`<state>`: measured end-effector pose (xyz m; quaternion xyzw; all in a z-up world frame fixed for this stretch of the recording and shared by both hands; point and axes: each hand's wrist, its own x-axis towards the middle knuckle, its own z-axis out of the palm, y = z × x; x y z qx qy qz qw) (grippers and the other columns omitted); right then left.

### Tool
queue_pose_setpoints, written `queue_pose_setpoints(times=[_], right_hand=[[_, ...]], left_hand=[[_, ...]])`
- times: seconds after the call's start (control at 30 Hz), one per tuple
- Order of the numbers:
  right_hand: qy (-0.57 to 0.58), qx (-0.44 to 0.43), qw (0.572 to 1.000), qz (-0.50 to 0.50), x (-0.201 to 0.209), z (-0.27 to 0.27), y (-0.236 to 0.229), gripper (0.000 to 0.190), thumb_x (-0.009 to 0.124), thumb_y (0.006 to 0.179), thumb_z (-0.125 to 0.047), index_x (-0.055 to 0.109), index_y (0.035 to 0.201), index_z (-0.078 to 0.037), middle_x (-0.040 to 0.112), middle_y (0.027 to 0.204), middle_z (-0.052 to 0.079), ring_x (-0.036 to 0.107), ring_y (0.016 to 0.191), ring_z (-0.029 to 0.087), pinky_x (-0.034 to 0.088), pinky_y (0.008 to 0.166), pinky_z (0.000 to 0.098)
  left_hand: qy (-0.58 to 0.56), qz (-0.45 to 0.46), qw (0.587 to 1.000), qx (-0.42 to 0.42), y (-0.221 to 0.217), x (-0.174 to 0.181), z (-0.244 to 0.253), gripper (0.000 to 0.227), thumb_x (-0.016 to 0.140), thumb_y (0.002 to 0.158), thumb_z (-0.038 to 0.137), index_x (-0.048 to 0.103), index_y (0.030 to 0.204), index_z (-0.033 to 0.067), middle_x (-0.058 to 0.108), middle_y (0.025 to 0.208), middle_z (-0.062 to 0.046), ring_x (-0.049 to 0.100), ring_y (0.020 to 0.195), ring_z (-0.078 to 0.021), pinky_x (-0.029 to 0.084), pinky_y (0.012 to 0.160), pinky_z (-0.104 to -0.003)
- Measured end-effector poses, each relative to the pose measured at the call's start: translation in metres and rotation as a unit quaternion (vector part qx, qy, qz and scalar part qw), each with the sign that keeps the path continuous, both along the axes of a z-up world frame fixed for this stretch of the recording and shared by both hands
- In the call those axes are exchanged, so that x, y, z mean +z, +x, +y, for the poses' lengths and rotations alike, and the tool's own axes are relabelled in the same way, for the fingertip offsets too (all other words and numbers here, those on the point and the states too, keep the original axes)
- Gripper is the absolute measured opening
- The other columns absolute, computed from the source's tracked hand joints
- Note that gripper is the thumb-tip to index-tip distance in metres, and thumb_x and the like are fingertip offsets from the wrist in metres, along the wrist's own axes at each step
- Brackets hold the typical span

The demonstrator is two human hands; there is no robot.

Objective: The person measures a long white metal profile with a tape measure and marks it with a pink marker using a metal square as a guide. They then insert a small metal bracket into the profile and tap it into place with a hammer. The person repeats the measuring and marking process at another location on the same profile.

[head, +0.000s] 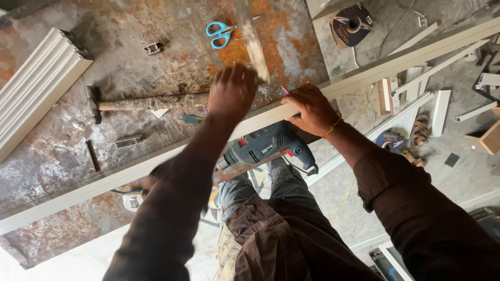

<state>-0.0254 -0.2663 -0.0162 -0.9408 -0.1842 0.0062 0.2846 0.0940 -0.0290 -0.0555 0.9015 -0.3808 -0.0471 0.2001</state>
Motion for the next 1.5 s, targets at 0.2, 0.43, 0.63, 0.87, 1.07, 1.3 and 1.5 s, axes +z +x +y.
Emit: queue_pose_setpoints(times=[0.2, 0.43, 0.63, 0.87, 1.07, 1.3, 1.5], right_hand=[[0.015, 0.003, 1.000, -0.003, 0.002, -0.001, 0.001, 0.050, 0.090, 0.069, -0.013, 0.066, 0.112, -0.009, 0.069, 0.107, 0.011, 0.063, 0.106, 0.034, 0.047, 0.100, 0.0473], [0.034, 0.005, 0.999, -0.025, 0.001, -0.001, 0.001, 0.047, 0.090, 0.072, -0.012, 0.066, 0.113, -0.009, 0.069, 0.109, 0.009, 0.065, 0.107, 0.032, 0.047, 0.102, 0.0471], [0.036, 0.001, 0.999, -0.009, -0.001, -0.003, -0.001, 0.047, 0.091, 0.072, -0.013, 0.065, 0.111, -0.009, 0.069, 0.106, 0.009, 0.064, 0.104, 0.033, 0.048, 0.100, 0.0460], [0.026, -0.001, 1.000, -0.007, 0.002, -0.002, -0.001, 0.046, 0.091, 0.072, -0.012, 0.066, 0.111, -0.009, 0.068, 0.106, 0.009, 0.064, 0.104, 0.032, 0.048, 0.100, 0.0455], [0.021, 0.000, 1.000, 0.002, 0.005, -0.003, -0.001, 0.046, 0.091, 0.072, -0.012, 0.067, 0.111, -0.009, 0.069, 0.106, 0.009, 0.064, 0.104, 0.032, 0.048, 0.101, 0.0451], [0.017, 0.001, 1.000, 0.012, 0.007, -0.003, 0.001, 0.045, 0.092, 0.074, -0.012, 0.067, 0.111, -0.009, 0.068, 0.105, 0.009, 0.064, 0.104, 0.031, 0.048, 0.101, 0.0447], [0.015, -0.004, 1.000, 0.013, 0.010, -0.001, 0.000, 0.046, 0.091, 0.073, -0.012, 0.067, 0.111, -0.009, 0.068, 0.107, 0.009, 0.063, 0.106, 0.032, 0.048, 0.101, 0.0443]], left_hand=[[-0.016, 0.011, 0.997, -0.069, -0.104, 0.070, 0.061, 0.027, 0.065, 0.106, 0.015, 0.061, 0.131, 0.0051, 0.064, 0.109, -0.011, 0.065, 0.099, -0.0243, 0.057, 0.090, -0.040], [-0.017, 0.000, 0.999, -0.046, -0.125, 0.073, 0.062, 0.029, 0.067, 0.095, 0.019, 0.062, 0.123, 0.0127, 0.063, 0.105, -0.007, 0.062, 0.102, -0.0265, 0.053, 0.093, -0.045], [0.083, 0.003, 0.996, -0.034, -0.108, 0.062, 0.061, 0.026, 0.067, 0.105, 0.024, 0.065, 0.131, 0.0203, 0.062, 0.110, -0.008, 0.061, 0.108, -0.0282, 0.050, 0.104, -0.048], [0.008, -0.015, 0.999, -0.034, -0.099, 0.049, 0.078, 0.049, 0.073, 0.093, 0.052, 0.066, 0.136, 0.0280, 0.057, 0.140, -0.012, 0.060, 0.124, -0.0320, 0.052, 0.105, -0.051], [-0.015, -0.016, 0.997, -0.068, -0.095, 0.029, 0.085, 0.050, 0.075, 0.094, 0.051, 0.067, 0.137, 0.0267, 0.058, 0.147, -0.010, 0.061, 0.128, -0.0305, 0.054, 0.105, -0.048], [-0.036, -0.016, 0.997, -0.065, -0.095, 0.025, 0.087, 0.053, 0.079, 0.089, 0.049, 0.068, 0.135, 0.0249, 0.060, 0.145, -0.010, 0.062, 0.127, -0.0300, 0.055, 0.105, -0.046], [-0.048, -0.007, 0.997, -0.064, -0.094, 0.029, 0.088, 0.054, 0.081, 0.087, 0.047, 0.069, 0.135, 0.0244, 0.061, 0.144, -0.010, 0.064, 0.125, -0.0303, 0.056, 0.102, -0.046]])
